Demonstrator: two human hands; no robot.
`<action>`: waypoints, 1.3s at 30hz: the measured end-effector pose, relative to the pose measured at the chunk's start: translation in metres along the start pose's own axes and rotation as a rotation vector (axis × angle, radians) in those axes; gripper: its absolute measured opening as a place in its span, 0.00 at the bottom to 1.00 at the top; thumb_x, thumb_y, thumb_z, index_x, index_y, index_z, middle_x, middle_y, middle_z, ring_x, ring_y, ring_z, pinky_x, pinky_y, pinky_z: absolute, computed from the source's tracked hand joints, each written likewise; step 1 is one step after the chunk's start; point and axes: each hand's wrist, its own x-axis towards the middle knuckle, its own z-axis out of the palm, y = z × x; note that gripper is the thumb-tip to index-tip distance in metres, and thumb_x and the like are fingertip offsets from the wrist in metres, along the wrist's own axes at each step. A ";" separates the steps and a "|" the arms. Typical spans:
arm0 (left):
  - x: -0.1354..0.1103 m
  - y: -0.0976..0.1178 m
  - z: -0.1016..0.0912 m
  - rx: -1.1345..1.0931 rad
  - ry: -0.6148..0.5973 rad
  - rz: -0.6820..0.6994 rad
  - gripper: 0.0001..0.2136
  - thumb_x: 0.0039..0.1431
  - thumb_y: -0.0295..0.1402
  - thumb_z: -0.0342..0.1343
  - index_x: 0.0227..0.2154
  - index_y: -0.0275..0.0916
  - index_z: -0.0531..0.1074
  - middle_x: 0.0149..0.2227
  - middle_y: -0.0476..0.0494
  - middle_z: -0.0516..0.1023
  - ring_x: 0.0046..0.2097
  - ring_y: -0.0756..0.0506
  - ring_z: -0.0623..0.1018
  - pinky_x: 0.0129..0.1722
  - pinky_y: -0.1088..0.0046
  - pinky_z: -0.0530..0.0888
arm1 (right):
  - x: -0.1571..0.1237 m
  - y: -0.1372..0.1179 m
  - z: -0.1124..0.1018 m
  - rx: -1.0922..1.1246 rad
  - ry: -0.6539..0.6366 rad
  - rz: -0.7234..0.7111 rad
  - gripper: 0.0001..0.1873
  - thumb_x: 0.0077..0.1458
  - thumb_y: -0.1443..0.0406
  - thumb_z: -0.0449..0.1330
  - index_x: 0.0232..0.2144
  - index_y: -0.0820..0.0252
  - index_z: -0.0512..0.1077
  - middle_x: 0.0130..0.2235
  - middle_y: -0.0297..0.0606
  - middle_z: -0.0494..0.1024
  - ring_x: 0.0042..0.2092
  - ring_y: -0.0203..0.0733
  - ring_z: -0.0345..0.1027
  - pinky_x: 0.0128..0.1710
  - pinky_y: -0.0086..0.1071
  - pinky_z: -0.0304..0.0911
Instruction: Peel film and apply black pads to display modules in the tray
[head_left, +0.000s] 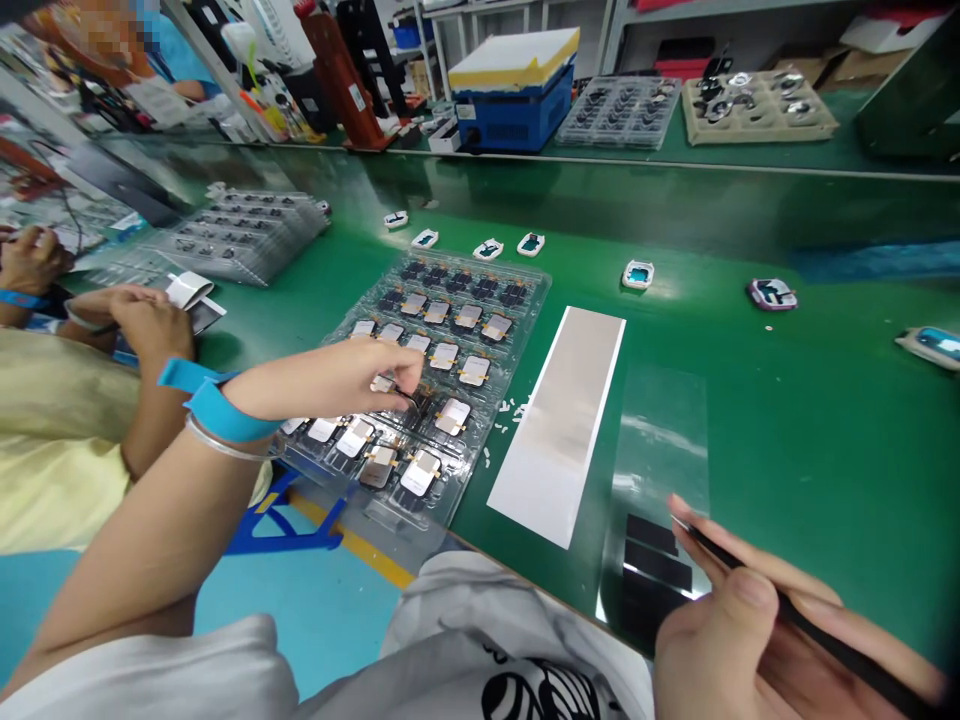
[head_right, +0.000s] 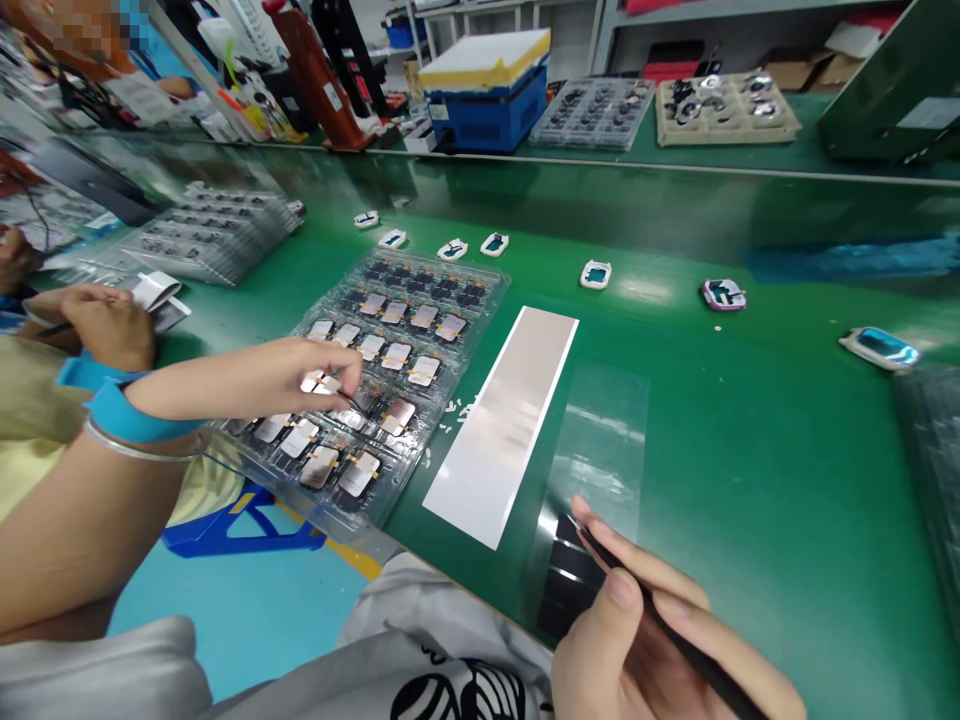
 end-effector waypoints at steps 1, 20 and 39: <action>-0.001 0.007 -0.003 -0.002 0.016 -0.010 0.08 0.63 0.34 0.54 0.42 0.38 0.71 0.33 0.49 0.75 0.31 0.49 0.72 0.31 0.76 0.66 | 0.004 -0.001 -0.002 -0.004 0.020 0.034 0.13 0.53 0.69 0.65 0.38 0.57 0.64 0.34 0.35 0.77 0.35 0.43 0.76 0.38 0.47 0.77; 0.093 0.152 0.090 -0.165 0.130 0.892 0.08 0.66 0.27 0.49 0.31 0.39 0.70 0.38 0.43 0.80 0.42 0.45 0.79 0.50 0.64 0.73 | 0.043 0.034 -0.076 -0.224 -0.597 0.406 0.10 0.57 0.64 0.63 0.38 0.59 0.64 0.36 0.39 0.79 0.33 0.38 0.78 0.34 0.31 0.77; 0.092 0.149 0.099 -0.155 0.193 0.871 0.08 0.67 0.31 0.49 0.34 0.39 0.72 0.39 0.43 0.80 0.43 0.45 0.78 0.52 0.64 0.72 | 0.042 0.032 -0.078 -0.234 -0.587 0.414 0.09 0.56 0.66 0.63 0.38 0.59 0.66 0.36 0.38 0.79 0.35 0.39 0.79 0.35 0.31 0.78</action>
